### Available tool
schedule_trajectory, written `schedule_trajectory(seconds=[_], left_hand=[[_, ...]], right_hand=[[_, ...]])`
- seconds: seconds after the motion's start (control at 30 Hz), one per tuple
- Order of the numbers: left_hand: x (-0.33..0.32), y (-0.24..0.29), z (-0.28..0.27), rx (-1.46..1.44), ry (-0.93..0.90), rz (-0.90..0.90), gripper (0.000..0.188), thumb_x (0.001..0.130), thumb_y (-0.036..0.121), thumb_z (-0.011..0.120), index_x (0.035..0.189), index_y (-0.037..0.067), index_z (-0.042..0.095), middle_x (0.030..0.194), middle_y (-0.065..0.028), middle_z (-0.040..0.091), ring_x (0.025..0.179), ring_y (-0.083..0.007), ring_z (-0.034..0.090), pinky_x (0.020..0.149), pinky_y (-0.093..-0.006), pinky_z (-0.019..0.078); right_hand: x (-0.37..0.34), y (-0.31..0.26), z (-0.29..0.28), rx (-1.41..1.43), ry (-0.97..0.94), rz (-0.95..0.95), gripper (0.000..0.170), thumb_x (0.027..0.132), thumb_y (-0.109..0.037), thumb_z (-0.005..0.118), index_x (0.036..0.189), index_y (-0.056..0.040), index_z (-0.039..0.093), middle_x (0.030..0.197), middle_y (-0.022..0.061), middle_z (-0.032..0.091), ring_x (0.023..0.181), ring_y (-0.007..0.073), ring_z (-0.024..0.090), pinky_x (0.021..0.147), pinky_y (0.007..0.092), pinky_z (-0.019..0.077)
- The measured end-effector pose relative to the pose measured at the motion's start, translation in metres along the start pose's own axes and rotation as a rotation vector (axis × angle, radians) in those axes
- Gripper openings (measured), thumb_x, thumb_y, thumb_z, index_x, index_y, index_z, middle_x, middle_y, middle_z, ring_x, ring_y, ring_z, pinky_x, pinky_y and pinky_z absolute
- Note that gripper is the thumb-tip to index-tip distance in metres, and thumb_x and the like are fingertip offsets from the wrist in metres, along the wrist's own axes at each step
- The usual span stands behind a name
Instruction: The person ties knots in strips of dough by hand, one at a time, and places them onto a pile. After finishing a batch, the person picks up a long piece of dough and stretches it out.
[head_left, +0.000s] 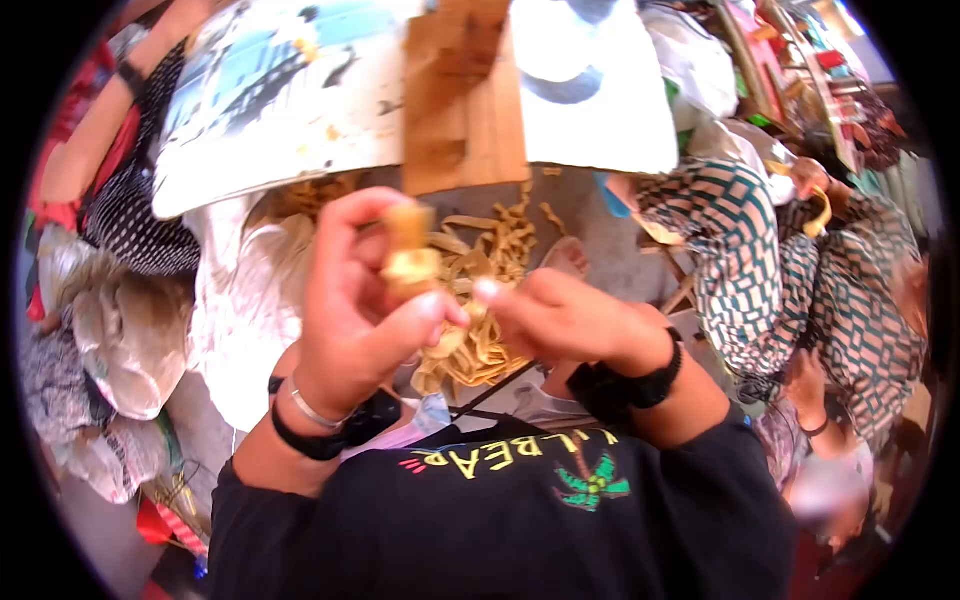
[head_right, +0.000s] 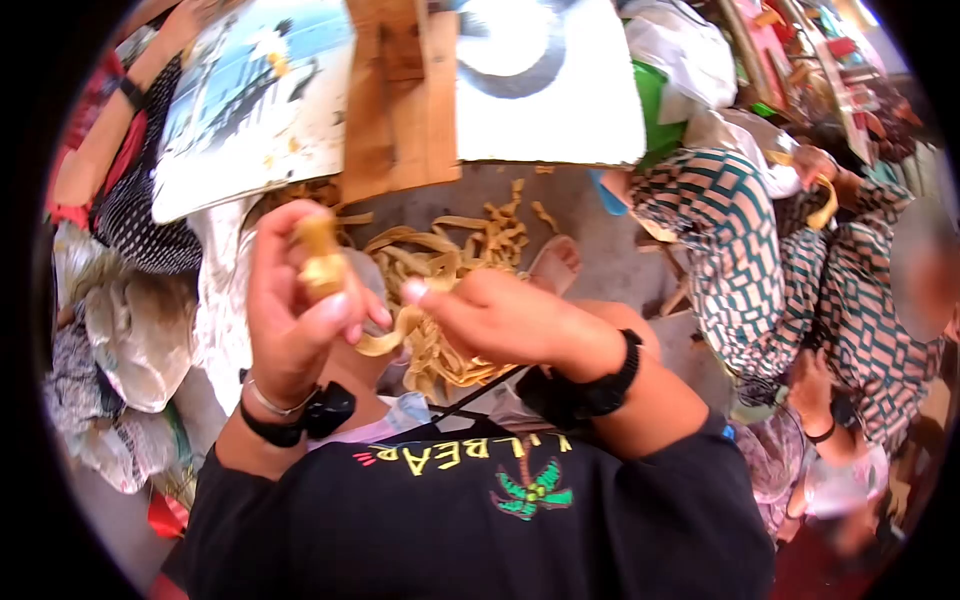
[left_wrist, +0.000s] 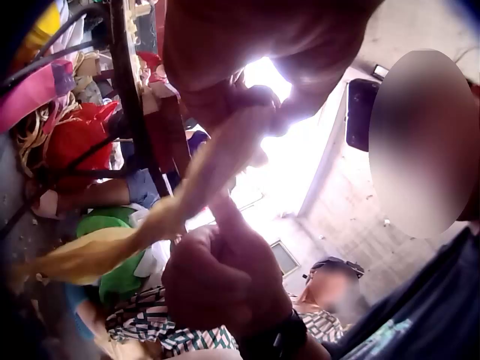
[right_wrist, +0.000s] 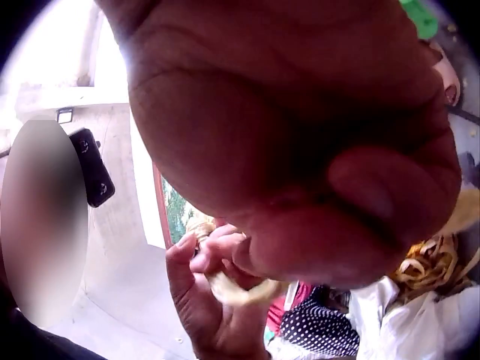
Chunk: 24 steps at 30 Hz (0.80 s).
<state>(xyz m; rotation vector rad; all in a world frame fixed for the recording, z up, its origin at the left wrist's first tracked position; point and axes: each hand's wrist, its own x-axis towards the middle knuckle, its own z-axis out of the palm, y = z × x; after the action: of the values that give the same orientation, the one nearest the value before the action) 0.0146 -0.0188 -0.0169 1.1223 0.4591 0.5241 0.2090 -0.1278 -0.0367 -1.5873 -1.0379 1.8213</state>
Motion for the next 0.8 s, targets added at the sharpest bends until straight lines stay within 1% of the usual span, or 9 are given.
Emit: schedule_trajectory(seconds=[0.03,0.07,0.1,0.23,0.27,0.4,0.53,0.7,0.8], left_hand=[[0.0,0.004,0.006,0.025,0.092,-0.09,0.065,0.082,0.013,0.068,0.137,0.005,0.034,0.098,-0.0087,0.061,0.074,-0.0151,0.063,0.066,-0.0297,0.0543],[-0.001,0.0,0.002,-0.096,0.02,-0.085,0.062,0.085,-0.007,0.062,0.138,0.005,0.032,0.096,-0.0046,0.058,0.079,-0.0089,0.058,0.071,-0.0244,0.0494],[0.0,-0.002,0.0,-0.041,-0.013,-0.103,0.061,0.085,-0.007,0.062,0.138,0.006,0.033,0.095,-0.0034,0.056,0.078,-0.0076,0.055,0.071,-0.0233,0.0472],[0.001,-0.006,0.003,0.096,-0.15,-0.144,0.058,0.085,-0.006,0.064,0.135,0.005,0.037,0.089,0.0013,0.051,0.076,-0.0038,0.044,0.069,-0.0194,0.0385],[0.003,-0.004,0.004,0.121,-0.179,-0.157,0.058,0.085,-0.006,0.064,0.135,0.005,0.037,0.088,0.0015,0.051,0.076,-0.0039,0.044,0.068,-0.0193,0.0385],[0.006,-0.011,0.003,0.151,-0.208,-0.131,0.058,0.085,-0.002,0.065,0.135,0.005,0.037,0.084,0.0023,0.049,0.074,-0.0039,0.043,0.067,-0.0198,0.0378],[0.006,-0.01,0.002,0.321,-0.283,-0.139,0.063,0.082,0.001,0.067,0.137,0.004,0.037,0.08,0.0033,0.044,0.07,-0.0039,0.042,0.065,-0.02,0.036],[0.002,-0.001,0.01,0.034,-0.064,-0.019,0.058,0.085,0.008,0.057,0.138,-0.003,0.037,0.073,0.0033,0.039,0.062,-0.0035,0.034,0.058,-0.0207,0.0319],[0.006,0.011,0.003,-0.171,0.096,-0.076,0.056,0.083,0.013,0.058,0.134,-0.003,0.041,0.07,0.0045,0.038,0.057,-0.0021,0.033,0.049,-0.0181,0.027]], right_hand=[[-0.001,-0.001,0.0,-0.029,0.119,0.041,0.07,0.107,-0.052,0.039,0.055,-0.0061,0.052,0.049,-0.0006,0.045,0.047,0.0107,0.044,0.048,0.0302,0.0357],[0.003,0.009,0.0,0.154,0.171,-0.091,0.069,0.107,-0.052,0.036,0.057,-0.0065,0.052,0.05,-0.0018,0.041,0.048,0.0102,0.039,0.049,0.0293,0.0335],[0.006,0.015,0.001,0.337,0.228,-0.216,0.069,0.108,-0.051,0.034,0.059,-0.0069,0.052,0.051,-0.003,0.037,0.05,0.0098,0.035,0.05,0.0285,0.0314],[0.005,0.005,0.005,0.361,0.185,-0.501,0.05,0.11,-0.041,0.037,0.08,-0.0058,0.057,0.074,-0.0037,0.048,0.067,0.0055,0.039,0.061,0.0216,0.0329],[0.002,0.002,0.004,0.312,0.151,-0.505,0.037,0.108,-0.032,0.047,0.089,-0.0039,0.06,0.081,-0.0042,0.051,0.076,0.0038,0.044,0.067,0.0212,0.0371],[0.001,-0.004,0.012,0.418,0.154,-0.422,0.029,0.105,-0.028,0.057,0.098,-0.0014,0.066,0.083,-0.0049,0.056,0.075,0.0032,0.046,0.067,0.0218,0.0405],[0.0,0.004,0.004,0.33,0.072,-0.419,0.034,0.106,-0.027,0.056,0.084,-0.002,0.063,0.072,-0.0066,0.054,0.066,0.0025,0.043,0.058,0.0225,0.036],[-0.013,-0.006,0.02,0.322,0.301,-0.481,0.045,0.105,-0.024,0.054,0.066,-0.0035,0.054,0.062,-0.0041,0.051,0.058,0.0036,0.041,0.052,0.0247,0.0323],[-0.013,-0.005,0.026,0.283,0.441,-0.546,0.048,0.105,-0.024,0.053,0.062,-0.0031,0.052,0.059,-0.0025,0.05,0.055,0.0052,0.041,0.051,0.0256,0.032]])
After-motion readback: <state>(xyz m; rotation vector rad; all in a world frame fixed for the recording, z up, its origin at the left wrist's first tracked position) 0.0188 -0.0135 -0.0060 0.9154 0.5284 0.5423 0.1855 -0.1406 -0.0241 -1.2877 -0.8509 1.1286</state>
